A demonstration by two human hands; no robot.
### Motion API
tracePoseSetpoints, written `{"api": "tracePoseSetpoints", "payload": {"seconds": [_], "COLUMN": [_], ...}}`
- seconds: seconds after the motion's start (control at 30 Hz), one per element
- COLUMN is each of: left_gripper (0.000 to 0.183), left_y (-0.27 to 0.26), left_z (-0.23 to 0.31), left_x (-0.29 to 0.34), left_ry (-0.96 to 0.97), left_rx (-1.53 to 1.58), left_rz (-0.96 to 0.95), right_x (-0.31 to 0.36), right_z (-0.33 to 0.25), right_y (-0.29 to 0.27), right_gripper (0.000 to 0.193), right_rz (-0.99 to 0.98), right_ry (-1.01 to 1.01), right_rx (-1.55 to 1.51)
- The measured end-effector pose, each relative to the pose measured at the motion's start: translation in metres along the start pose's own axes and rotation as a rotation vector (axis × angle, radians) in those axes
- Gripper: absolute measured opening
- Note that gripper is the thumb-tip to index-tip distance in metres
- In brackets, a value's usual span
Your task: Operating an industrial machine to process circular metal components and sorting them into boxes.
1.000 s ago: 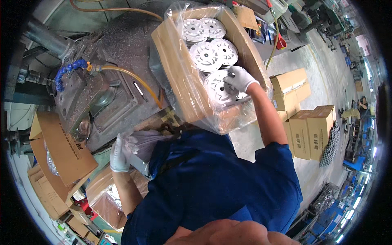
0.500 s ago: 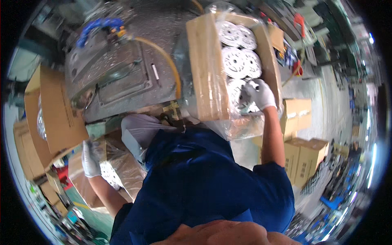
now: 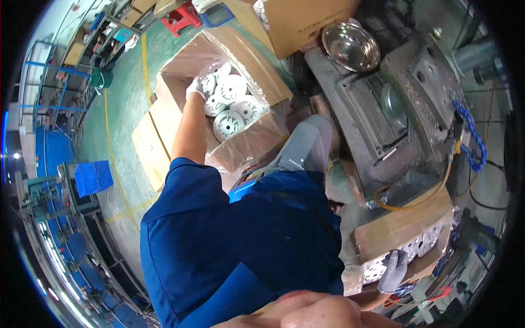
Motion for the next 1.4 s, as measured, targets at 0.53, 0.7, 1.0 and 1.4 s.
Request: {"api": "tracePoseSetpoints", "payload": {"seconds": [0.53, 0.7, 1.0, 1.4], "left_gripper": [0.067, 0.056, 0.033, 0.036], "left_y": [0.074, 0.077, 0.087, 0.244], "left_z": [-0.031, -0.021, 0.163, 0.123], "left_x": [0.156, 0.166, 0.313, 0.648], "left_ry": [-0.042, 0.242, 0.388, 2.015], "left_rx": [-1.585, -1.734, -0.819, -0.890], "left_rz": [-0.556, -0.479, -0.722, -1.057], "right_x": [-0.022, -0.031, -0.028, -0.070], "right_z": [-0.022, -0.016, -0.013, -0.120], "right_y": [0.037, 0.040, 0.056, 0.231], "right_gripper": [0.029, 0.025, 0.029, 0.078], "right_rz": [-0.158, -0.215, -0.210, -0.690], "right_ry": [-0.058, -0.111, -0.127, 0.104], "right_rx": [0.170, 0.174, 0.137, -1.623]}}
Point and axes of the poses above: each hand's wrist, its own x-axis away from the middle knuckle, its own y-axis out of the palm, z = x × y, the point moved 9 cm from there along -x, towards the middle knuckle, and after that the axes turned 13 degrees about -y, right-handed, at the moved point
